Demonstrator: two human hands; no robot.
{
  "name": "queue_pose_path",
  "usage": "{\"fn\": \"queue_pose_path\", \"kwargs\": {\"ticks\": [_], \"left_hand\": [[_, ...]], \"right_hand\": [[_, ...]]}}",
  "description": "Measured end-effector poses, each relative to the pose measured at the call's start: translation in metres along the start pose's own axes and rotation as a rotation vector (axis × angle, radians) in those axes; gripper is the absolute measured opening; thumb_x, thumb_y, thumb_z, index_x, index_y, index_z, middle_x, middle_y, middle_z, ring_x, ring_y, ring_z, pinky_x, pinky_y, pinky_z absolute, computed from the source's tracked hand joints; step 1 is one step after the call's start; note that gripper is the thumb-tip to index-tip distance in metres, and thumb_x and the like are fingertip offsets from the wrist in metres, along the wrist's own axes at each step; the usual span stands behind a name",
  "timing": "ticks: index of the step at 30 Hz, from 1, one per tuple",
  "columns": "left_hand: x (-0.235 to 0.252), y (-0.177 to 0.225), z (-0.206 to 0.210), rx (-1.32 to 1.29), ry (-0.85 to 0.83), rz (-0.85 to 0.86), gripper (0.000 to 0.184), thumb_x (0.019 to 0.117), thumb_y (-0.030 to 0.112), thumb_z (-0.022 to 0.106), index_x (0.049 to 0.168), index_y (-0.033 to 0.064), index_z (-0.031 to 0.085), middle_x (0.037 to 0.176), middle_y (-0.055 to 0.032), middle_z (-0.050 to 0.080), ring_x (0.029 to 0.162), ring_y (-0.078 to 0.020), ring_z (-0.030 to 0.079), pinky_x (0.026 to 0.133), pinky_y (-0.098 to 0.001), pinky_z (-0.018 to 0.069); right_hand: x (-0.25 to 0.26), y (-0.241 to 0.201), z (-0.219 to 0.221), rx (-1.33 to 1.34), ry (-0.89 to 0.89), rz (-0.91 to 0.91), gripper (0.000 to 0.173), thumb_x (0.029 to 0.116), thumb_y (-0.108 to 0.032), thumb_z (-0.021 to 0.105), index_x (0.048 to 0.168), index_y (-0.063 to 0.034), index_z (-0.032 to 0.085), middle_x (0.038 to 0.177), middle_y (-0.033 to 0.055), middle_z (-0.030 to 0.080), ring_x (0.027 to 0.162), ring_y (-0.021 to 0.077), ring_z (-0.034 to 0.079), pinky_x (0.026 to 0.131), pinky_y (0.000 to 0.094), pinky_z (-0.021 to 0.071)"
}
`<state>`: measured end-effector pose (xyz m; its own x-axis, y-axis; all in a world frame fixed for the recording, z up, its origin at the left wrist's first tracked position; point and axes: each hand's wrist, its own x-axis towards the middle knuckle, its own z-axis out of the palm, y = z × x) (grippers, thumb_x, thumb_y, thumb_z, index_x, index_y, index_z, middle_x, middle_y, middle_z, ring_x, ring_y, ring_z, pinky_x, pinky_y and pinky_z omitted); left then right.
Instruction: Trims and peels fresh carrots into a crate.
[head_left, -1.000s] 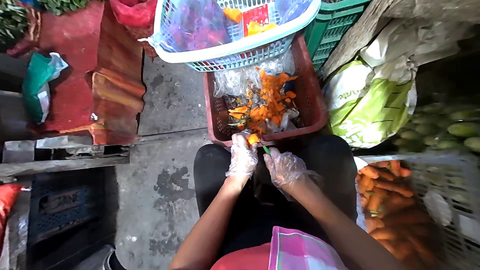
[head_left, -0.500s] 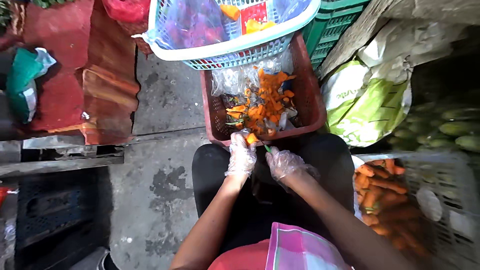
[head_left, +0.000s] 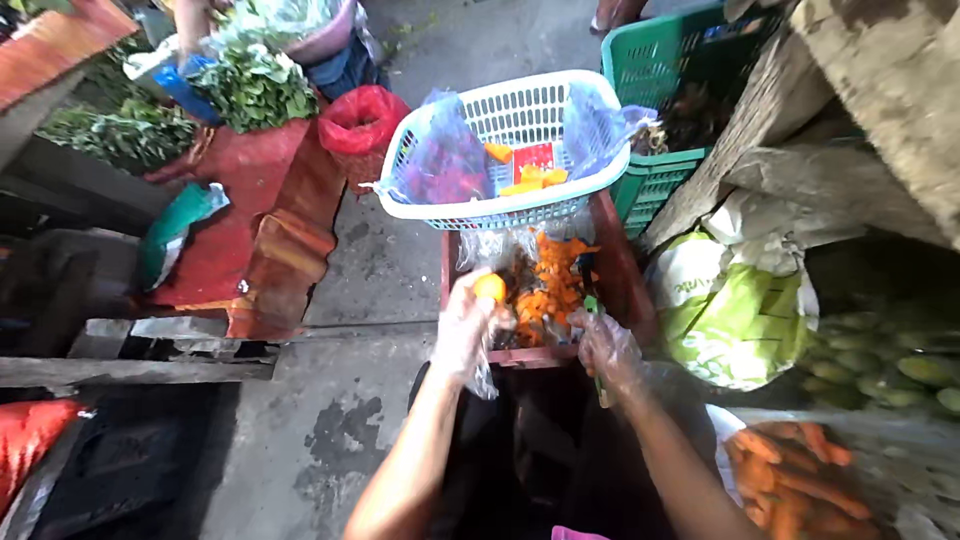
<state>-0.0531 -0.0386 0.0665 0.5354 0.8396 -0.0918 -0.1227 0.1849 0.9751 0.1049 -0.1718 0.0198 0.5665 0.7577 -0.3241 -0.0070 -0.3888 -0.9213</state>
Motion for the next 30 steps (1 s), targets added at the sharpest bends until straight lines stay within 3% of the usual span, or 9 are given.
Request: {"fn": "queue_pose_path", "kwargs": {"ticks": [6, 10, 13, 17, 20, 21, 24, 28, 30], "left_hand": [[0.119, 0.058, 0.026, 0.13, 0.05, -0.065, 0.029, 0.1098, 0.022, 0.044, 0.128, 0.004, 0.056, 0.089, -0.0014, 0.064, 0.073, -0.0093, 0.063, 0.07, -0.0261, 0.056], [0.114, 0.063, 0.035, 0.233, -0.088, -0.084, 0.02, 0.1084, 0.026, 0.044, 0.108, 0.016, 0.061, 0.09, 0.0061, 0.07, 0.079, -0.0064, 0.068, 0.073, -0.024, 0.0588], [0.095, 0.028, 0.015, 0.289, -0.243, -0.07, 0.019, 0.107, 0.035, 0.047, 0.12, 0.0285, 0.06, 0.1, 0.0151, 0.068, 0.079, -0.0011, 0.066, 0.071, -0.0192, 0.0568], [0.068, -0.039, -0.011, 0.133, -0.29, -0.188, 0.022, 0.1032, 0.034, 0.053, 0.121, 0.0237, 0.059, 0.1, 0.0109, 0.069, 0.081, -0.0058, 0.068, 0.075, -0.024, 0.0594], [0.066, -0.065, -0.032, -0.139, -0.155, -0.275, 0.024, 0.108, 0.025, 0.042, 0.103, 0.0181, 0.064, 0.088, 0.0058, 0.07, 0.079, -0.0076, 0.068, 0.077, -0.0272, 0.0595], [0.069, -0.068, -0.041, -0.248, -0.121, -0.286, 0.032, 0.1085, 0.024, 0.032, 0.102, 0.0162, 0.063, 0.087, 0.0037, 0.069, 0.082, -0.009, 0.068, 0.081, -0.0295, 0.059], [0.073, -0.066, -0.047, -0.388, -0.014, -0.248, 0.039, 0.1085, 0.026, 0.02, 0.104, 0.0148, 0.057, 0.087, 0.0024, 0.066, 0.084, -0.0102, 0.067, 0.085, -0.0317, 0.0587], [0.07, -0.069, -0.041, -0.333, 0.021, -0.273, 0.037, 0.1087, 0.026, 0.024, 0.1, 0.0163, 0.058, 0.081, 0.0036, 0.065, 0.075, -0.0092, 0.066, 0.076, -0.0292, 0.0585], [0.07, -0.071, -0.04, -0.309, 0.0, -0.282, 0.038, 0.1089, 0.026, 0.023, 0.097, 0.0172, 0.058, 0.079, 0.0039, 0.065, 0.073, -0.0094, 0.066, 0.072, -0.0286, 0.0589]], "right_hand": [[0.001, -0.004, 0.004, 0.045, -0.008, 0.024, 0.036, 0.1104, -0.023, 0.043, 0.122, 0.0009, 0.067, 0.078, 0.0038, 0.062, 0.061, 0.008, 0.055, 0.062, 0.0271, 0.0511], [-0.023, 0.008, -0.02, 0.333, 0.142, -0.181, 0.032, 0.1064, -0.019, 0.048, 0.119, 0.0028, 0.067, 0.069, -0.0005, 0.06, 0.055, 0.0027, 0.052, 0.055, 0.0225, 0.0497], [-0.063, 0.014, -0.076, 0.115, 0.364, -0.227, 0.03, 0.1029, -0.021, 0.058, 0.125, -0.003, 0.067, 0.088, 0.0048, 0.068, 0.069, 0.006, 0.058, 0.065, 0.0253, 0.0521], [-0.12, 0.087, -0.147, -0.304, 0.444, 0.12, 0.03, 0.1041, -0.021, 0.059, 0.127, -0.0046, 0.068, 0.115, 0.0177, 0.072, 0.107, 0.0283, 0.069, 0.096, 0.0511, 0.0537], [-0.182, 0.163, -0.183, -0.275, 0.555, 0.51, 0.034, 0.111, -0.029, 0.045, 0.126, -0.0054, 0.064, 0.113, 0.0135, 0.067, 0.104, 0.0199, 0.065, 0.092, 0.0382, 0.0544], [-0.202, 0.185, -0.192, -0.245, 0.657, 0.649, 0.039, 0.11, -0.03, 0.048, 0.128, 0.0003, 0.063, 0.117, 0.0224, 0.067, 0.106, 0.0288, 0.066, 0.093, 0.0457, 0.0545], [-0.218, 0.193, -0.201, -0.222, 0.637, 1.034, 0.048, 0.1115, -0.024, 0.045, 0.146, 0.0094, 0.046, 0.147, 0.0314, 0.051, 0.137, 0.0386, 0.05, 0.115, 0.0489, 0.0391], [-0.212, 0.26, -0.18, -0.427, 0.579, 0.943, 0.04, 0.1049, -0.022, 0.057, 0.133, 0.0059, 0.062, 0.135, 0.0296, 0.061, 0.13, 0.0407, 0.056, 0.113, 0.0532, 0.0409], [-0.2, 0.237, -0.178, -0.355, 0.465, 0.979, 0.04, 0.1071, -0.022, 0.053, 0.139, 0.001, 0.06, 0.141, 0.0262, 0.06, 0.135, 0.0385, 0.054, 0.116, 0.0526, 0.0384]]}}
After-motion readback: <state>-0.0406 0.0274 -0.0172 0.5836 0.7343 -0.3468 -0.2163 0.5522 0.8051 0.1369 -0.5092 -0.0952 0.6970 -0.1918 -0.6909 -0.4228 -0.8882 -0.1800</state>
